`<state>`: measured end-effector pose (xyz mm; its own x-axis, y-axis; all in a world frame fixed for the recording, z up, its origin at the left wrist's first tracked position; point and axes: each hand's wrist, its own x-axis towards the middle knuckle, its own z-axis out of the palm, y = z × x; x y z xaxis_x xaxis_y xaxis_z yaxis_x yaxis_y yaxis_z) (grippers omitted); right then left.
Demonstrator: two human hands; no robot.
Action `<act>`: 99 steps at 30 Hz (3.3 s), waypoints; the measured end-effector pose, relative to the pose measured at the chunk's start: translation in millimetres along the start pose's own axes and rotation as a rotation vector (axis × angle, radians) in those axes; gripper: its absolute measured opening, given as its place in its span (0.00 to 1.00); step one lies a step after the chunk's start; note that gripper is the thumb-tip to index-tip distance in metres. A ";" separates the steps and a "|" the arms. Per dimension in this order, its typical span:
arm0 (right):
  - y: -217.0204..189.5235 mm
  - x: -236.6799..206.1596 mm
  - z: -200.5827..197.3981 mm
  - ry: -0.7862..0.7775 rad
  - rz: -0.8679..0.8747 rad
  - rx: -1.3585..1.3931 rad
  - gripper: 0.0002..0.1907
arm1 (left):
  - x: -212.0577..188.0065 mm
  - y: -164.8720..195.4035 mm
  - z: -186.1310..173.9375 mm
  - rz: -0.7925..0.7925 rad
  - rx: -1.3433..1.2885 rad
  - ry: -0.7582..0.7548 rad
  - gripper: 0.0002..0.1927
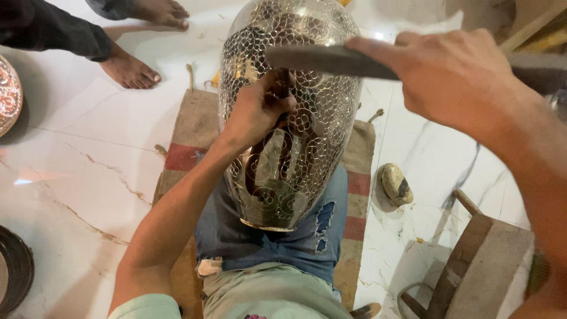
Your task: The person sits on the floor with a large engraved metal vase held between the legs and hammers a chisel-like punch against the vase surface, repositioning the punch by hand to work pattern details across different spots, steadying and turning the vase as they go.
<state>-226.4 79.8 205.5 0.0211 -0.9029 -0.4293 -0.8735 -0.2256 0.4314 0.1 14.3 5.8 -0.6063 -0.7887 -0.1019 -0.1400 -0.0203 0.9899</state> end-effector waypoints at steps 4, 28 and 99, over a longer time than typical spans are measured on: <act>-8.2 2.1 -21.5 0.342 -0.107 0.234 0.47 | -8.0 -7.9 6.8 0.106 -0.001 0.125 0.18; -69.3 -8.2 -51.9 0.498 -0.209 -0.285 0.44 | -54.1 -22.6 63.7 0.147 -0.111 0.719 0.12; -210.1 -75.9 271.9 0.704 0.795 1.174 0.20 | 73.2 51.4 32.4 0.310 0.852 -1.232 0.09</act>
<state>-176.8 295.2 -68.3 -0.6858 -0.7050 0.1807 -0.6383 0.4633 -0.6147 -76.8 -24.5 46.1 -0.8883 0.2982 -0.3493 -0.0224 0.7316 0.6814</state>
